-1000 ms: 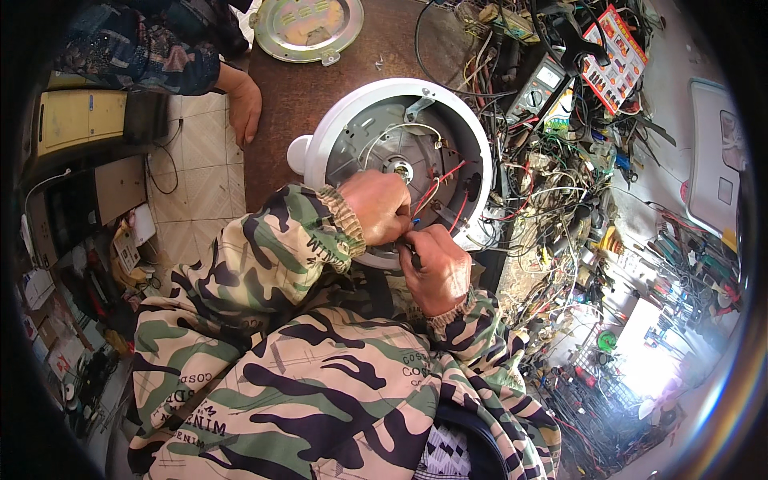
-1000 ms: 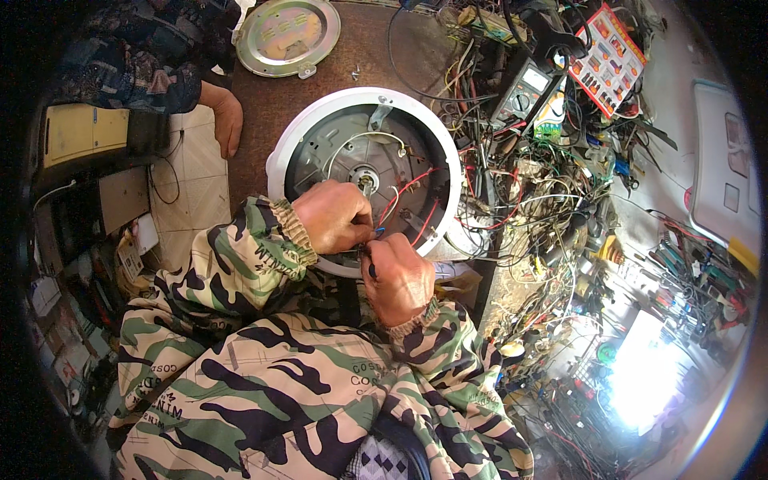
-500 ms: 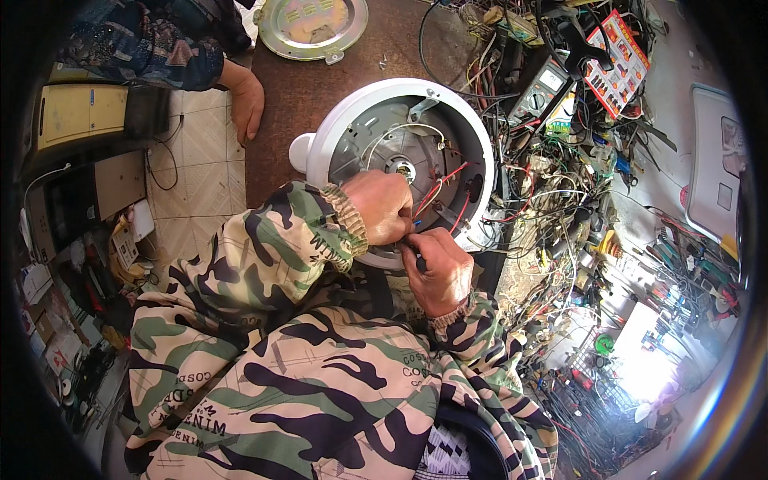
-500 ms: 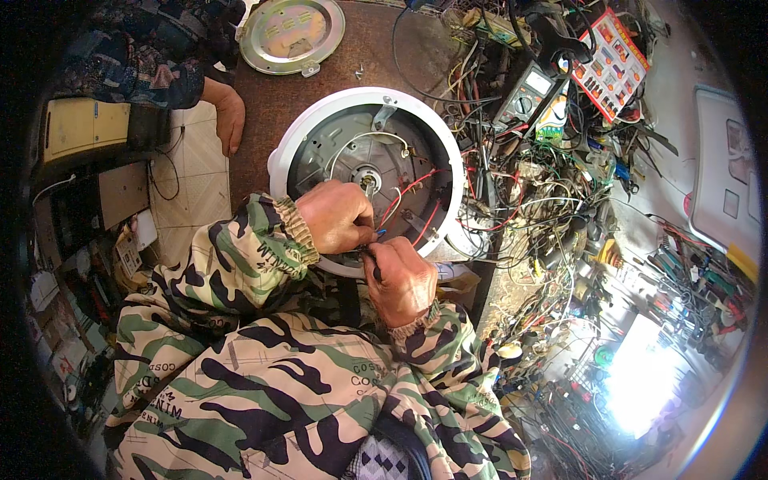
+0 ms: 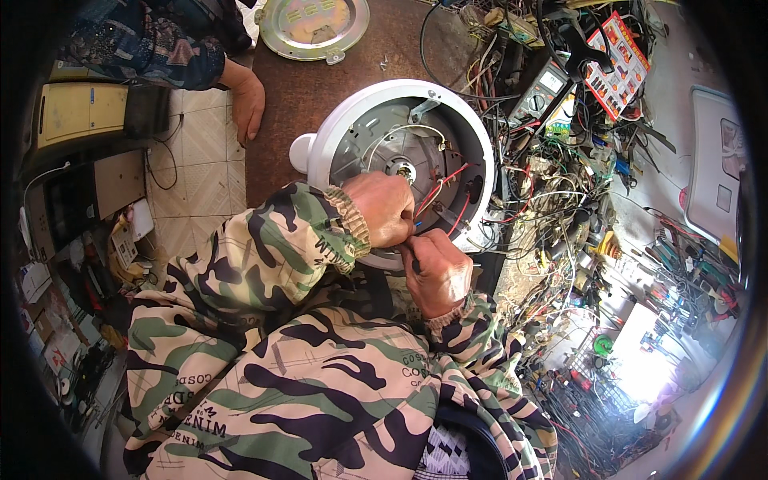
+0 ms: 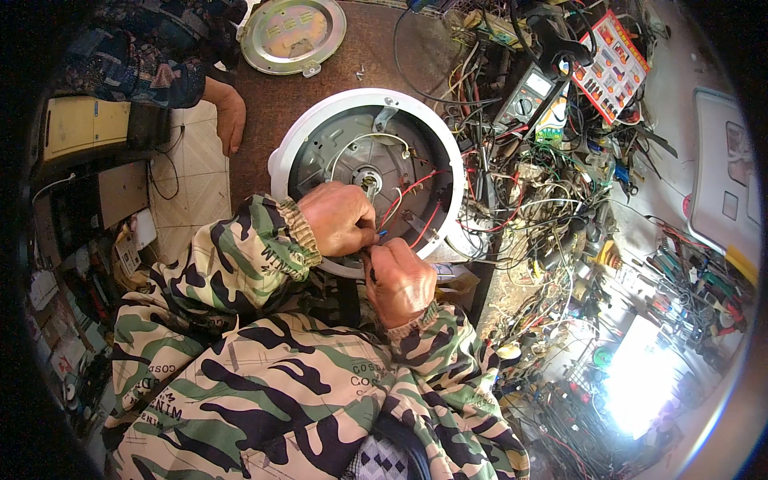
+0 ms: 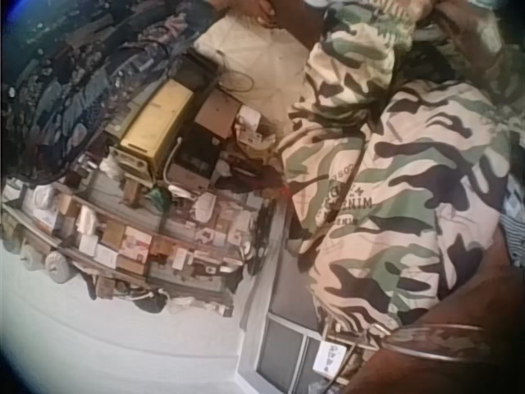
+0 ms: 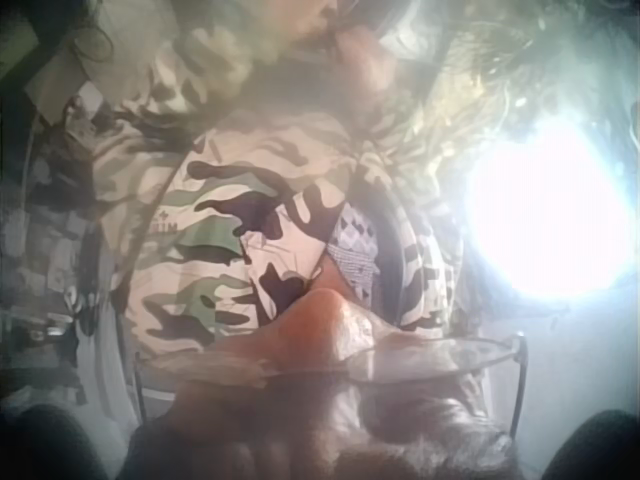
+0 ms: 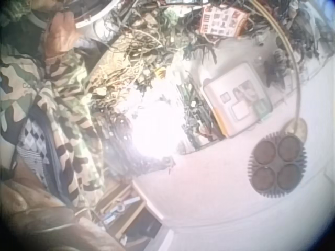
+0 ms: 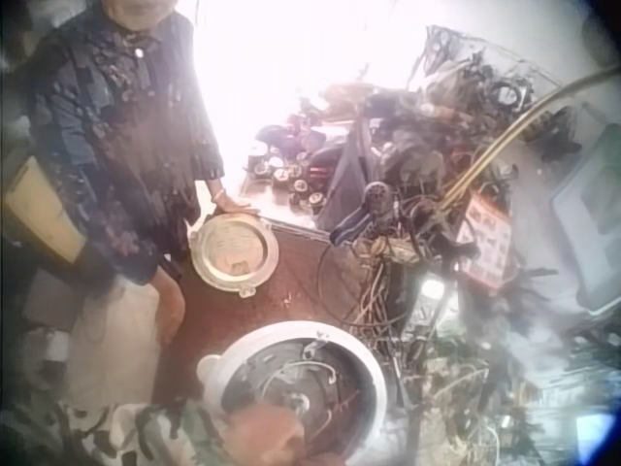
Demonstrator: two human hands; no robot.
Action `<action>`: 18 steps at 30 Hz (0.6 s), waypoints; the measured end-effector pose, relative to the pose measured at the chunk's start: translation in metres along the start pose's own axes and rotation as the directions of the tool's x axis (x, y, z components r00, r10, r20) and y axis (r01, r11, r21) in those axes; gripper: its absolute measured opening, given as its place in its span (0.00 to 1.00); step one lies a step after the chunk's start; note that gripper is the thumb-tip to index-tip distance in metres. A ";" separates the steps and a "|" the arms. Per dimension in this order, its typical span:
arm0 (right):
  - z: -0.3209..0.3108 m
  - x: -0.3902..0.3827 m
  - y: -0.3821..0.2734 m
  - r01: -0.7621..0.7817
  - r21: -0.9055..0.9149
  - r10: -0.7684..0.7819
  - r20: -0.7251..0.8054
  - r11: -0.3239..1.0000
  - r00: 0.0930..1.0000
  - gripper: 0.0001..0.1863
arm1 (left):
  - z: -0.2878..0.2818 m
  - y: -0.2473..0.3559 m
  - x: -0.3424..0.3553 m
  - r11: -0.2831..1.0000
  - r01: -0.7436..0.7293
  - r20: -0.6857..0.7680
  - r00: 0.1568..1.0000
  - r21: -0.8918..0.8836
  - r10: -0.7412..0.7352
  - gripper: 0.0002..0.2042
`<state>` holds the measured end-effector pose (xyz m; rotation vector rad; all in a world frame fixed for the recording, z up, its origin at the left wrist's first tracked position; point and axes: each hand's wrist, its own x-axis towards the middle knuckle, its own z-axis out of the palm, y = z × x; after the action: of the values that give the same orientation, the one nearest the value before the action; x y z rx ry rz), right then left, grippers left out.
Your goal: The person works on the internal wiring of a white circular appliance, using a screwdriver to adjust connections and pliers to strip or cut wires. They repeatedly test the wiring with a multimeter and reposition the device on the workbench.
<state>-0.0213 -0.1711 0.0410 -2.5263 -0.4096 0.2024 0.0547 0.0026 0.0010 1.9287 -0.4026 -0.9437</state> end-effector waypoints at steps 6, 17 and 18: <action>-0.005 0.002 -0.007 -0.019 -0.136 0.031 0.084 0.990 0.996 0.06 | 0.000 -0.001 0.001 0.998 -0.060 -0.003 0.998 0.031 0.061 0.08; -0.009 0.011 -0.005 -0.015 -0.161 0.043 0.170 0.987 0.984 0.06 | -0.006 -0.002 -0.012 0.988 -0.152 -0.016 0.988 0.027 0.152 0.11; -0.009 0.011 -0.004 -0.014 -0.159 0.041 0.168 0.987 0.985 0.06 | -0.007 0.000 -0.014 0.987 -0.156 -0.022 0.987 0.026 0.157 0.10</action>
<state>-0.0095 -0.1687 0.0502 -2.6802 -0.4747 0.4155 0.0505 0.0150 0.0097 1.8985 -0.5454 -0.8156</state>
